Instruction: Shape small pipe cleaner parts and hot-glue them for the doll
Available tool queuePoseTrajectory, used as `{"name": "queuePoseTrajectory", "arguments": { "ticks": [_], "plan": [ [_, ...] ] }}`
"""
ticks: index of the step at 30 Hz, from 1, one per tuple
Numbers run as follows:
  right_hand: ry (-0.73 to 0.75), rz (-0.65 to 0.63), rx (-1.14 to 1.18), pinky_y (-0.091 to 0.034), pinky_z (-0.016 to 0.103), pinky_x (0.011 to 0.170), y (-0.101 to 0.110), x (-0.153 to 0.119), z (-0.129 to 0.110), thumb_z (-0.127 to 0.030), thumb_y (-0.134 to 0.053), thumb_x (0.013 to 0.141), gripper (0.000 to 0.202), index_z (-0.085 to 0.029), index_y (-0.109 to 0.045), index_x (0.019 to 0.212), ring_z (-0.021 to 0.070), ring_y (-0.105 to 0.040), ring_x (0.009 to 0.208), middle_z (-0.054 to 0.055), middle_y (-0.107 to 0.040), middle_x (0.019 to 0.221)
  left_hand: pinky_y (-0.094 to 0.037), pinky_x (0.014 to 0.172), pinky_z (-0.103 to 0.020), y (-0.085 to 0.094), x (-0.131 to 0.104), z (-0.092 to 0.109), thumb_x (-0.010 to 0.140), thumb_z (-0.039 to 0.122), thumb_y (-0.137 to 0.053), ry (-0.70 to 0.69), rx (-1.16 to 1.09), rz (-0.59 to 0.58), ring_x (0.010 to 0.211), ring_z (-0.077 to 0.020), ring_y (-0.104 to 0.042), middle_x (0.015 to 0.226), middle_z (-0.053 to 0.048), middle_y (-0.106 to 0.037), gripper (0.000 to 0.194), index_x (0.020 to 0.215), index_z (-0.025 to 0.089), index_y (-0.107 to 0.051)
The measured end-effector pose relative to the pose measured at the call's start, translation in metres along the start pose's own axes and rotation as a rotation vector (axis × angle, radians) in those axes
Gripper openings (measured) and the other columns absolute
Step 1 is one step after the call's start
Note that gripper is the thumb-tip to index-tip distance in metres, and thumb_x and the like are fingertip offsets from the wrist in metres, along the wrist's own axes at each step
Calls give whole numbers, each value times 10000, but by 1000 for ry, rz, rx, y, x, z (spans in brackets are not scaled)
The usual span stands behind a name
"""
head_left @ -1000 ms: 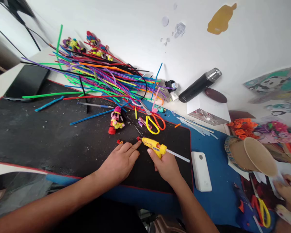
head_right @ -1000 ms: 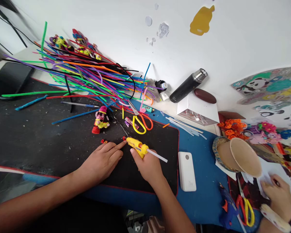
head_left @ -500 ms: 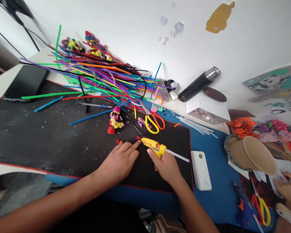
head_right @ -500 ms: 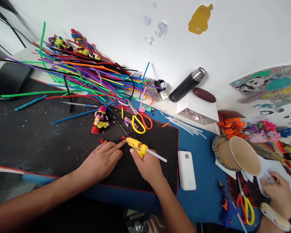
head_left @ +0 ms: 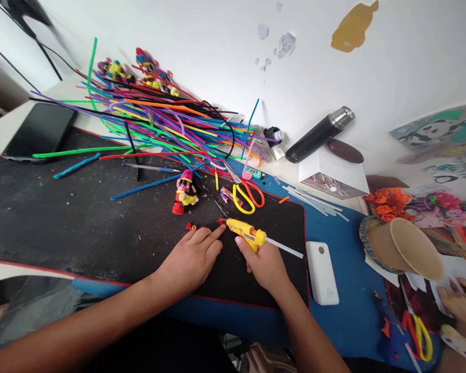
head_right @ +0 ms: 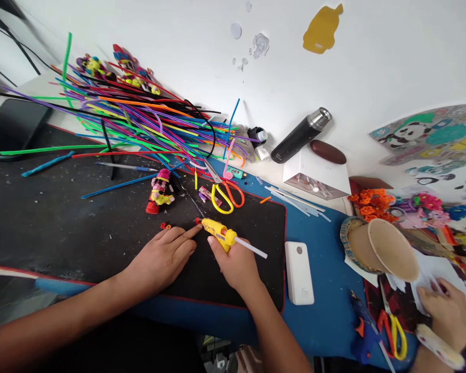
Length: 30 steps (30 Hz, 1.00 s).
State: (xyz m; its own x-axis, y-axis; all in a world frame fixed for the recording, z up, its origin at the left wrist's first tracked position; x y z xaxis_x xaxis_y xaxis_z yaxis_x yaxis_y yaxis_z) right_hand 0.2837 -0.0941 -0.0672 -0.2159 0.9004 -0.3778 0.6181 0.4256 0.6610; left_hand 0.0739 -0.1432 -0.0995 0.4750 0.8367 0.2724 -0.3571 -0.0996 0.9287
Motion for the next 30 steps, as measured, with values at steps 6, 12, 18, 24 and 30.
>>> {"name": "queuePoseTrajectory", "arguments": {
  "ticks": [6, 12, 18, 24, 30],
  "plan": [
    [3, -1, -5, -436, 292, 550, 0, 0, -1, -637, -519, 1017, 549, -269, -501, 611, 189, -616, 443, -14, -549, 434, -615, 925, -480, 0, 0, 1, 1074, 151, -571, 5, 0, 10, 1039, -294, -684, 1456, -127, -756, 193, 983, 178, -739],
    [-6, 2, -5, -432, 285, 541, 0, 1, -2, -634, -518, 1022, 547, -261, -518, 622, 186, -622, 450, -14, -562, 450, -614, 929, -481, -1, -1, 0, 1072, 147, -573, 12, 0, 14, 1045, -294, -684, 1462, -129, -751, 184, 988, 179, -734],
    [-12, 4, 32, -430, 283, 525, -1, 2, -2, -641, -538, 1013, 550, -263, -510, 614, 185, -612, 442, -16, -552, 449, -611, 950, -495, -1, -1, 0, 1064, 134, -575, 18, -24, 1, 1052, -297, -682, 1470, -141, -743, 183, 1002, 180, -741],
    [-36, 6, 78, -437, 282, 517, -3, 2, 1, -643, -572, 1005, 553, -264, -510, 608, 185, -609, 437, -16, -554, 446, -618, 930, -494, -1, 0, 1, 1065, 125, -559, 16, -21, 2, 1035, -298, -687, 1459, -142, -749, 207, 998, 181, -746],
    [-60, 10, 94, -461, 279, 537, -6, 4, 4, -673, -576, 1003, 588, -253, -537, 593, 184, -620, 450, -7, -558, 444, -614, 937, -512, -1, -1, 1, 1060, 118, -567, 18, -20, -6, 1044, -304, -690, 1455, -142, -751, 194, 1002, 187, -738]
  ]
}}
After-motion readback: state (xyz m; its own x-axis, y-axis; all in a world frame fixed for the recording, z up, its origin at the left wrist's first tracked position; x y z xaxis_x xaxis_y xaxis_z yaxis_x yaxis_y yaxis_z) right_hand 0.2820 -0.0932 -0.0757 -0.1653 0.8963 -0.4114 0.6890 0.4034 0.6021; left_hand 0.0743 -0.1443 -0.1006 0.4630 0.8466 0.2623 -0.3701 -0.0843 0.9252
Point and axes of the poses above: each hand's wrist, its own x-axis towards the middle knuckle, its own y-axis out of the back of the hand, z = x × y, the point moved 1 cm from there along x, towards the middle knuckle
